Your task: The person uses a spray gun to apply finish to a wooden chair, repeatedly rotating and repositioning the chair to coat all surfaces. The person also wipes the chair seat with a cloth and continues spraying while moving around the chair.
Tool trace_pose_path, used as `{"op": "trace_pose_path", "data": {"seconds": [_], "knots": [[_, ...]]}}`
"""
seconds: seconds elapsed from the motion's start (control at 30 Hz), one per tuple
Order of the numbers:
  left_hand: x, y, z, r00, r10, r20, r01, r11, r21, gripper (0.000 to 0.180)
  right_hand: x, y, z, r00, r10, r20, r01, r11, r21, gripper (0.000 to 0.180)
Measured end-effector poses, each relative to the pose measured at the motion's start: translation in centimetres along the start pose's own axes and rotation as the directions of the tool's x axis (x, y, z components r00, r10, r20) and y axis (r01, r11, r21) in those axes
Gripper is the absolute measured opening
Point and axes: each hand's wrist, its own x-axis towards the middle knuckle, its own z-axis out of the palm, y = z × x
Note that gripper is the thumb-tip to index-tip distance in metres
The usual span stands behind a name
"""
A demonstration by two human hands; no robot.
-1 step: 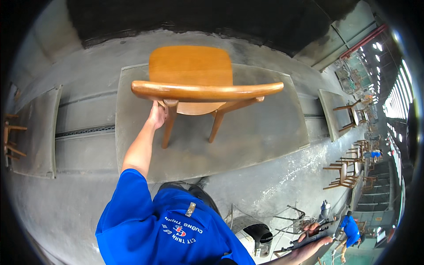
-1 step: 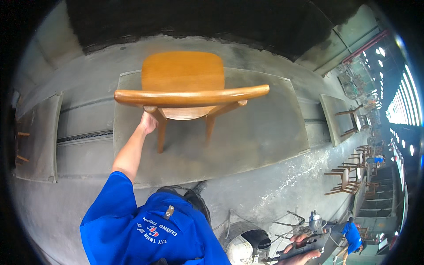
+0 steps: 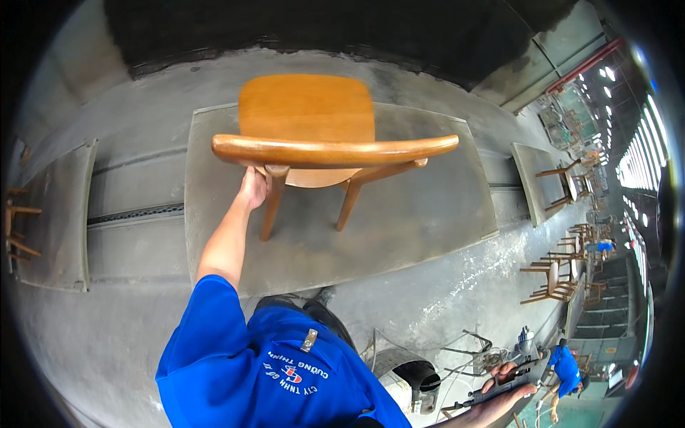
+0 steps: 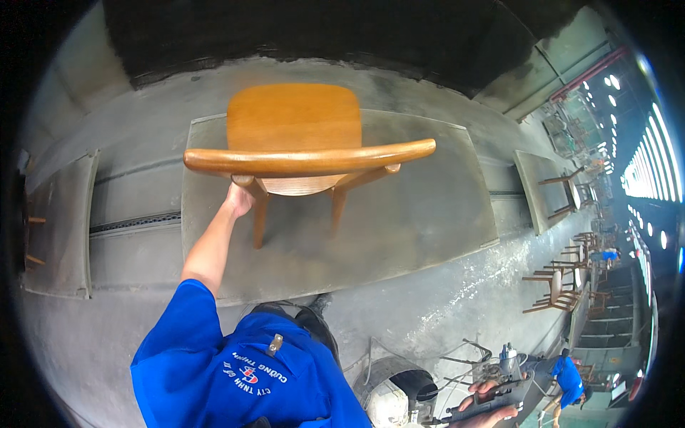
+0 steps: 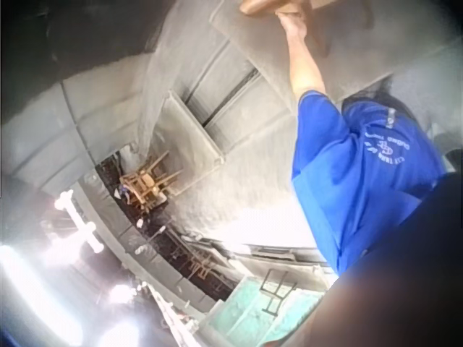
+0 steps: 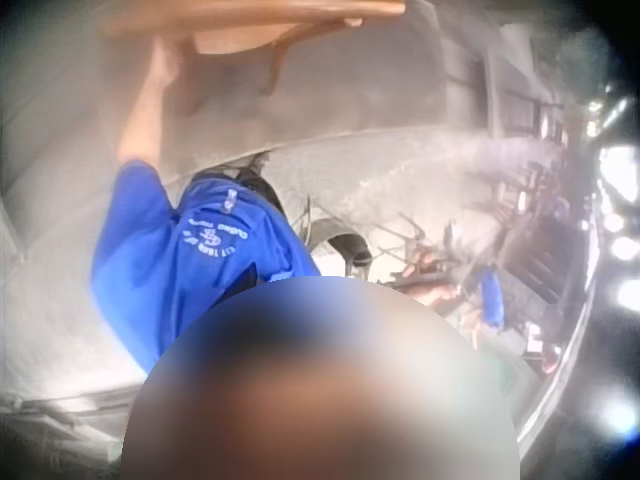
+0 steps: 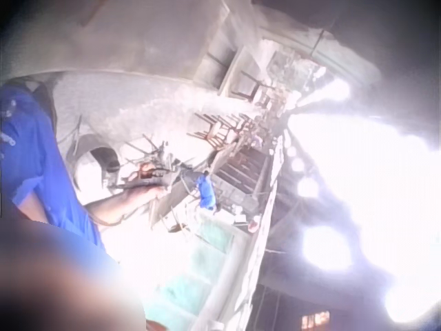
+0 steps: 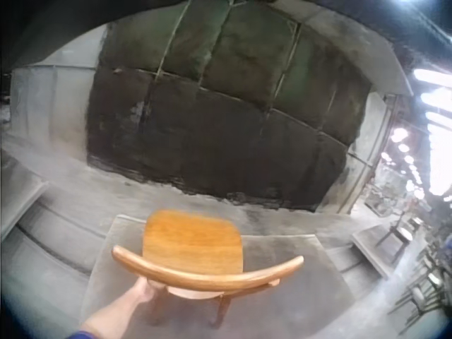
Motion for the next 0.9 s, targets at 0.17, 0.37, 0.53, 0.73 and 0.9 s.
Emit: {"op": "trace_pose_path", "data": {"seconds": [0.17,0.37,0.53,0.73,0.9], "knots": [[4.2,-0.7,-1.5,0.952,-0.302,0.037,0.283,0.924,0.257,0.057,-2.2,-0.5,1.3,0.989,0.011,-0.148,-0.024,0.996,-0.09,0.082],[2.9,-1.0,2.5,0.906,-0.418,-0.063,0.422,0.884,0.201,0.038,-2.6,-1.2,3.1,0.99,0.017,-0.139,-0.028,0.997,-0.073,0.085],[-2.1,-1.9,6.2,0.893,-0.446,0.067,0.449,0.893,-0.043,0.038,-1.4,-1.8,3.6,0.993,-0.047,-0.106,0.049,0.999,0.021,0.085],[-6.4,0.0,10.2,0.884,-0.455,0.108,0.468,0.866,-0.177,0.036,-1.0,-1.2,4.3,0.978,-0.209,-0.028,0.21,0.961,0.177,0.094],[-4.4,4.7,10.2,0.891,-0.453,0.02,0.453,0.89,-0.044,0.041,-0.2,1.0,6.9,0.945,-0.305,0.119,0.26,0.919,0.296,0.096]]}}
